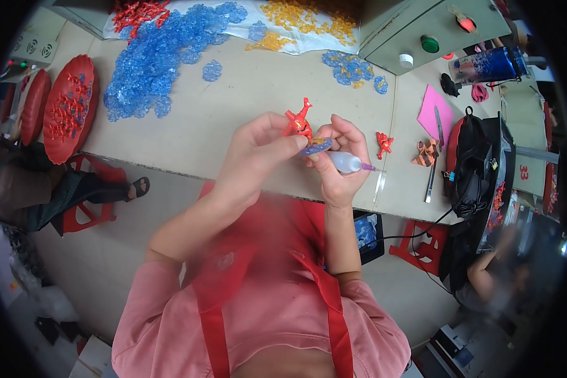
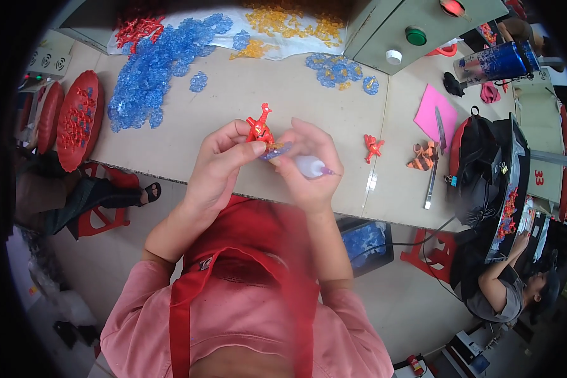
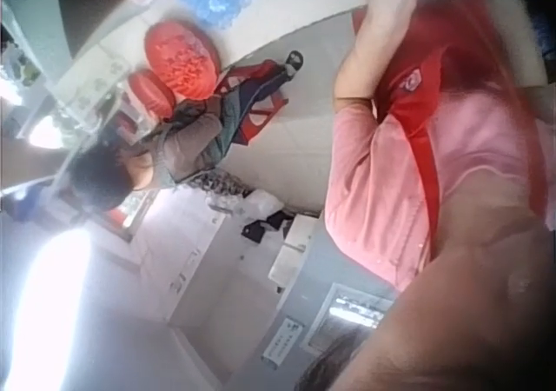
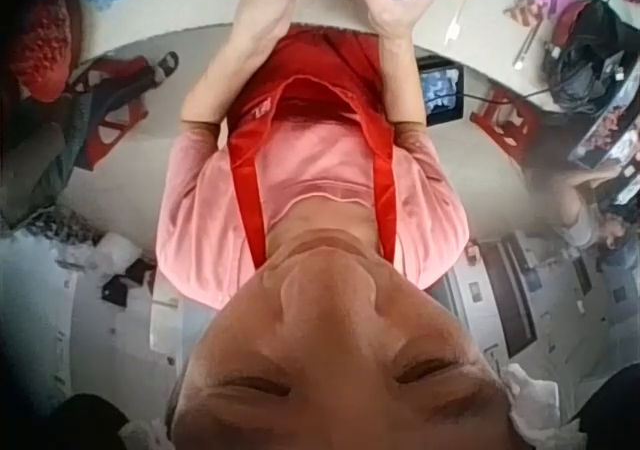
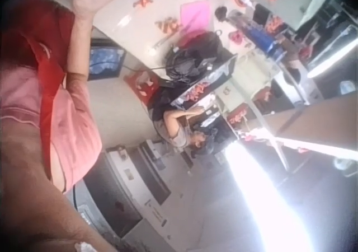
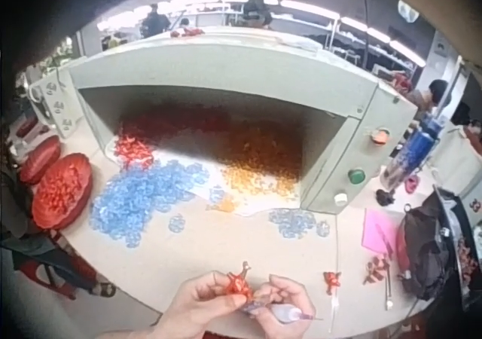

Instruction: The person applies glue from a glue bottle to small red plastic parts to assemble toy pieces.

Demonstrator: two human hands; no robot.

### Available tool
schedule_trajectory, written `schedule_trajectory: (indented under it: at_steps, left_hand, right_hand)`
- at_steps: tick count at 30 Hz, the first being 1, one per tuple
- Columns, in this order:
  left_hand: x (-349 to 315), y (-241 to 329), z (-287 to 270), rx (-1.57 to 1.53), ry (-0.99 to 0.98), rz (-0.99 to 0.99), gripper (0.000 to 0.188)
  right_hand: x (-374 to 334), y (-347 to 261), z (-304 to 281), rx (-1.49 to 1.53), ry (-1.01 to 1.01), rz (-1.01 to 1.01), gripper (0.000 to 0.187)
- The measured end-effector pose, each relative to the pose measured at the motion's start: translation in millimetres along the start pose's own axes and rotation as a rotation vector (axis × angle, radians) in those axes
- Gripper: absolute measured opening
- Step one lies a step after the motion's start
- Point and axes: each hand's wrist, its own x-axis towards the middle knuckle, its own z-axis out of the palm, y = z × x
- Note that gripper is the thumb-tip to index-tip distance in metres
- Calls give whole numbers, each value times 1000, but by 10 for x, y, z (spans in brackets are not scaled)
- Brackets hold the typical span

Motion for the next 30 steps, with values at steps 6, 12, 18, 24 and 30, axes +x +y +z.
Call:
schedule_trajectory:
  at_steps: [6, 12, 18, 24, 30]
  left_hand:
    - [-42, 41, 27, 13, -41, 15, 19]
    - [-72, 90, 56, -3, -19, 18, 26]
    - [-62, 62, 6, 22, -52, 52, 26]
    - [-57, 75, -18, 71, -58, 86, 22]
    - [-71, 120, -44, 83, -60, 83, 19]
  right_hand:
    - [-33, -33, 14, -31, -42, -170, 49]
    - [-43, -108, 36, -81, -21, -124, 50]
    - [-67, -91, 65, -227, -16, -213, 48]
    - [-64, -60, 70, -351, -8, -285, 47]
    - [-21, -30, 95, -398, -43, -354, 46]
